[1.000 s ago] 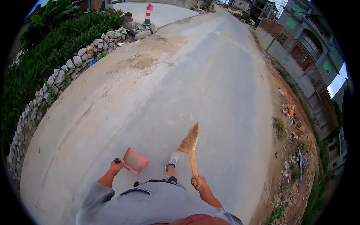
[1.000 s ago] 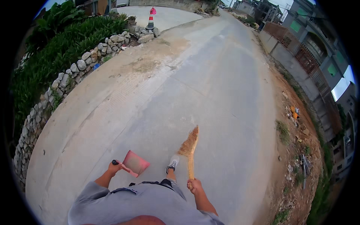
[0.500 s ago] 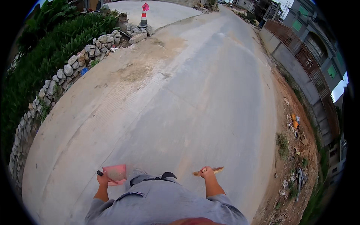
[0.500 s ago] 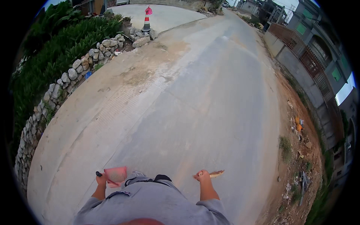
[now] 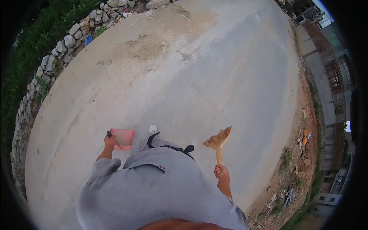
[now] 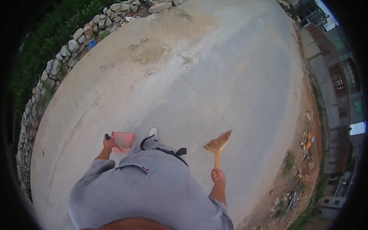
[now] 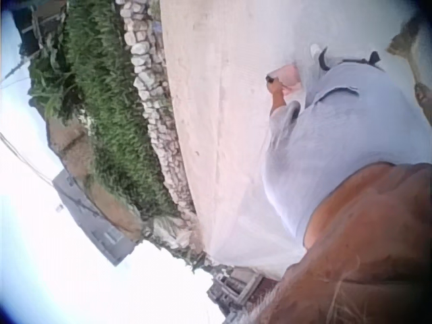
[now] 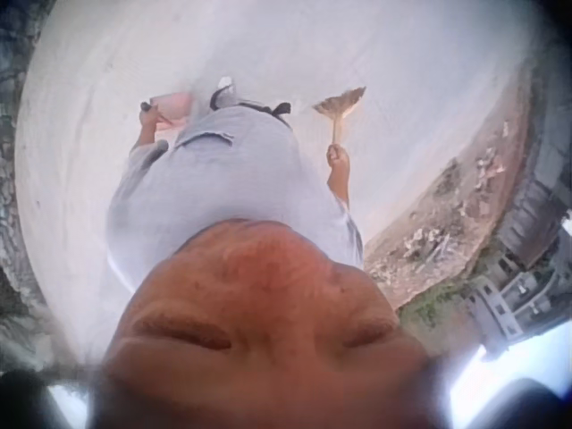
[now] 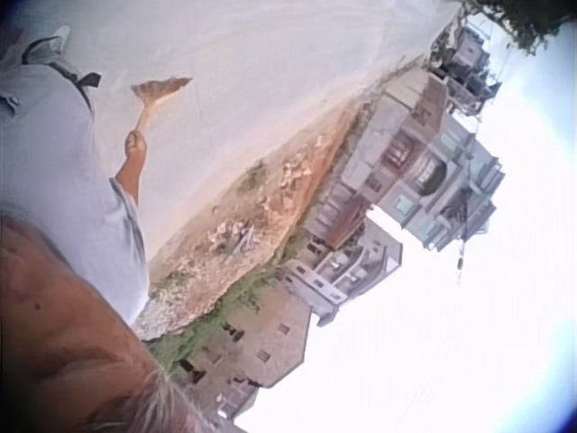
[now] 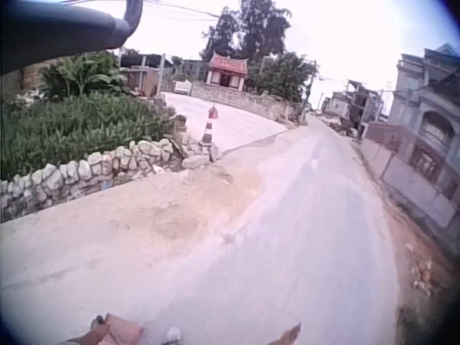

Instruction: The person sweeps a concrete outdoor area using a broom and dustpan. They gather debris into the dustpan and continue sweeping across the surface, moving around stacked boxes and construction materials.

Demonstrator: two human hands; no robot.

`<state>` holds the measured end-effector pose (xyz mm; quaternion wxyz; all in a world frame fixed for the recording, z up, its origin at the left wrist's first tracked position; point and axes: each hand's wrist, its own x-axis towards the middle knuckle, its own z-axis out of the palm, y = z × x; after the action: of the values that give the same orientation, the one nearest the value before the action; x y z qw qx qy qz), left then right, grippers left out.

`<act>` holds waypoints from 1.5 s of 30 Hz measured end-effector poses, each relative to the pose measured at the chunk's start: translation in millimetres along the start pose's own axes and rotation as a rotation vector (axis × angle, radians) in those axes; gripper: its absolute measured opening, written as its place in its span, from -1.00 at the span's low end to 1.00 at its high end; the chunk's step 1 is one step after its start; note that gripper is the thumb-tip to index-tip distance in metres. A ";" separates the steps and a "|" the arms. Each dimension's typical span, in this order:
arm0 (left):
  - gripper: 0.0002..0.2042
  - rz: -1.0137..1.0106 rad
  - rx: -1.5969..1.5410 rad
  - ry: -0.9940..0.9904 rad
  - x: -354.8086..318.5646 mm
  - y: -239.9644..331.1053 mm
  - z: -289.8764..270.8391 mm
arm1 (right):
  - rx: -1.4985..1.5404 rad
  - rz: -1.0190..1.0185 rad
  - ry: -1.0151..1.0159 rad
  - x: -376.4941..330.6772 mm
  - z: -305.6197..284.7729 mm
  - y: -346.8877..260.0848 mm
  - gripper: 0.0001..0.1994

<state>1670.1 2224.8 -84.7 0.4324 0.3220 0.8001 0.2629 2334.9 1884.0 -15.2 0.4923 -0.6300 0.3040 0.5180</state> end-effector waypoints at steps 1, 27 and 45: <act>-0.78 0.055 0.021 -0.020 18.8 15.5 8.6 | -0.028 0.015 0.008 0.2 25.2 -13.2 -0.93; -0.90 0.192 -0.213 -0.053 268.6 600.6 333.4 | -0.057 0.323 -0.110 309.4 769.1 -496.8 -0.88; -0.89 0.294 -0.224 0.039 563.0 953.6 459.6 | -0.269 0.245 -0.601 341.8 1389.6 -705.0 -0.92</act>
<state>2104.8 3332.3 63.6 0.4070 0.3801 0.7185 0.4168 2568.5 3460.0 -95.7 0.4064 -0.4674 0.1479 0.7711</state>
